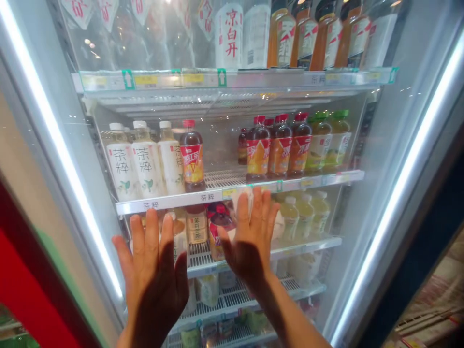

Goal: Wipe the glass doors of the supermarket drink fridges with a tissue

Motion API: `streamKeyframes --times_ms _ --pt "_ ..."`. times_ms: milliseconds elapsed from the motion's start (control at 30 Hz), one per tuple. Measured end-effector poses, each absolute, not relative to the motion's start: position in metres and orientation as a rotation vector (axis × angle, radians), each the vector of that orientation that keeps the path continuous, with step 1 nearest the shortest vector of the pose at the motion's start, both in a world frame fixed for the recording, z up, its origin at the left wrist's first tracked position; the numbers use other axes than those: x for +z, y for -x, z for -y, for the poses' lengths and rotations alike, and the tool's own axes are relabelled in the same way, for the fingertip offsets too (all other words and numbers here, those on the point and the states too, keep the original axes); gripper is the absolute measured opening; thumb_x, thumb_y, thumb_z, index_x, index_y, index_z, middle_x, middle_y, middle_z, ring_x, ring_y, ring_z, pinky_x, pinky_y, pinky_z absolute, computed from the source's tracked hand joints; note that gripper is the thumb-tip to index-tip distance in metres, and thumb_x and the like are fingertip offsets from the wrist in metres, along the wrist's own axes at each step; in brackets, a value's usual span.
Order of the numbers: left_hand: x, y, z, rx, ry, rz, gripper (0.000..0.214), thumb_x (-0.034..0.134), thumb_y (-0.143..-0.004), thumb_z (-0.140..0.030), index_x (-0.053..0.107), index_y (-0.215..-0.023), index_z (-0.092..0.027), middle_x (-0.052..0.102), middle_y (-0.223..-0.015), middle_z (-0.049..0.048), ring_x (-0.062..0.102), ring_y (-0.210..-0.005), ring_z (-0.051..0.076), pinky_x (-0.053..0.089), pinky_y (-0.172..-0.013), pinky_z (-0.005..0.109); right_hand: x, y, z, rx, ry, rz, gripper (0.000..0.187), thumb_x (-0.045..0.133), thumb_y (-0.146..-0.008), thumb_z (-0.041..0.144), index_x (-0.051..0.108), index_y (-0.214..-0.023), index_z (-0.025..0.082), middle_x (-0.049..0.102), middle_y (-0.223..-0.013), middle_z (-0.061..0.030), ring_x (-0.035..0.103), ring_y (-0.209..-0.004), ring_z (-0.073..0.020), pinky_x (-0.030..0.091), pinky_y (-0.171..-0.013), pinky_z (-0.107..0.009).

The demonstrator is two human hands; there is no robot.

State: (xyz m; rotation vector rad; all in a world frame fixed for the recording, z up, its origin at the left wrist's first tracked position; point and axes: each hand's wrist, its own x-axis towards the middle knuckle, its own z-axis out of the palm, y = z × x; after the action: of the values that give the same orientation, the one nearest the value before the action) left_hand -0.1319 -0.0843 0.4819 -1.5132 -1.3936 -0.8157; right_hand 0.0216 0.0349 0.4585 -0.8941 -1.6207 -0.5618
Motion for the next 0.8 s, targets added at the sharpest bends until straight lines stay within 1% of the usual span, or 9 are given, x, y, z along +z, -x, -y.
streamKeyframes --times_ms 100,167,233,300,467,600,700,800 --pt "0.480 0.151 0.095 -0.827 1.498 1.434 0.082 0.053 -0.096 -0.016 0.006 -0.164 -0.021 0.005 -0.172 0.0133 0.000 -0.160 0.034 0.004 -0.126 0.067 0.445 0.005 -0.019 -0.568 0.859 1.678 0.082 0.041 -0.103 0.046 0.001 -0.165 0.012 0.001 -0.173 -0.0199 0.002 -0.159 -0.0423 0.021 -0.119 -0.077" --pt "0.482 0.161 0.101 -0.835 1.491 1.427 0.083 0.053 -0.096 -0.015 0.006 -0.164 -0.020 0.006 -0.171 0.0143 0.001 -0.160 0.035 0.005 -0.125 0.069 0.460 0.020 -0.015 -0.584 0.817 1.654 0.084 0.044 -0.102 0.046 0.000 -0.165 0.013 0.007 -0.172 -0.0197 0.003 -0.160 -0.0403 0.018 -0.120 -0.076" --pt "0.484 0.170 0.106 -0.841 1.478 1.410 0.083 0.054 -0.096 -0.014 0.006 -0.164 -0.019 0.005 -0.171 0.0145 0.000 -0.160 0.034 0.004 -0.125 0.069 0.483 0.034 -0.013 -0.584 0.771 1.640 0.086 0.046 -0.101 0.045 -0.002 -0.165 0.015 0.012 -0.172 -0.0184 0.005 -0.160 -0.0378 0.015 -0.122 -0.075" --pt "0.486 0.177 0.110 -0.843 1.464 1.408 0.083 0.053 -0.096 -0.014 0.006 -0.164 -0.018 0.003 -0.171 0.0142 -0.002 -0.160 0.034 0.002 -0.125 0.070 0.495 0.047 -0.007 -0.581 0.733 1.653 0.087 0.047 -0.101 0.045 -0.003 -0.165 0.016 0.016 -0.172 -0.0178 0.005 -0.160 -0.0364 0.013 -0.123 -0.073" --pt "0.484 0.190 0.122 -0.821 1.415 1.456 0.082 0.053 -0.096 -0.013 0.006 -0.164 -0.015 0.001 -0.171 0.0139 -0.004 -0.160 0.032 0.002 -0.127 0.068 0.471 0.074 0.013 -0.588 0.714 1.745 0.083 0.047 -0.101 0.044 0.005 -0.165 0.012 0.023 -0.169 -0.0197 0.009 -0.160 -0.0370 0.015 -0.124 -0.071" --pt "0.481 0.197 0.128 -0.809 1.396 1.443 0.081 0.054 -0.095 -0.012 0.010 -0.163 -0.012 0.005 -0.171 0.0166 0.001 -0.160 0.035 0.004 -0.128 0.068 0.488 0.089 0.015 -0.591 0.674 1.721 0.085 0.050 -0.100 0.044 0.006 -0.165 0.014 0.025 -0.169 -0.0170 0.009 -0.160 -0.0344 0.012 -0.126 -0.069" --pt "0.480 0.200 0.130 -0.811 1.379 1.444 0.081 0.054 -0.095 -0.014 0.011 -0.163 -0.012 0.008 -0.171 0.0183 0.002 -0.159 0.037 0.006 -0.127 0.069 0.492 0.098 0.019 -0.586 0.652 1.712 0.081 0.049 -0.100 0.045 0.012 -0.165 0.013 0.025 -0.169 -0.0155 0.008 -0.161 -0.0327 0.010 -0.127 -0.067" --pt "0.478 0.202 0.131 -0.823 1.373 1.453 0.079 0.053 -0.096 -0.015 0.011 -0.164 -0.012 0.008 -0.171 0.0169 0.002 -0.159 0.036 0.005 -0.128 0.067 0.467 0.103 0.030 -0.594 0.627 1.783 0.076 0.051 -0.099 0.040 0.023 -0.163 0.010 0.033 -0.166 -0.0163 0.012 -0.160 -0.0324 0.014 -0.128 -0.064"
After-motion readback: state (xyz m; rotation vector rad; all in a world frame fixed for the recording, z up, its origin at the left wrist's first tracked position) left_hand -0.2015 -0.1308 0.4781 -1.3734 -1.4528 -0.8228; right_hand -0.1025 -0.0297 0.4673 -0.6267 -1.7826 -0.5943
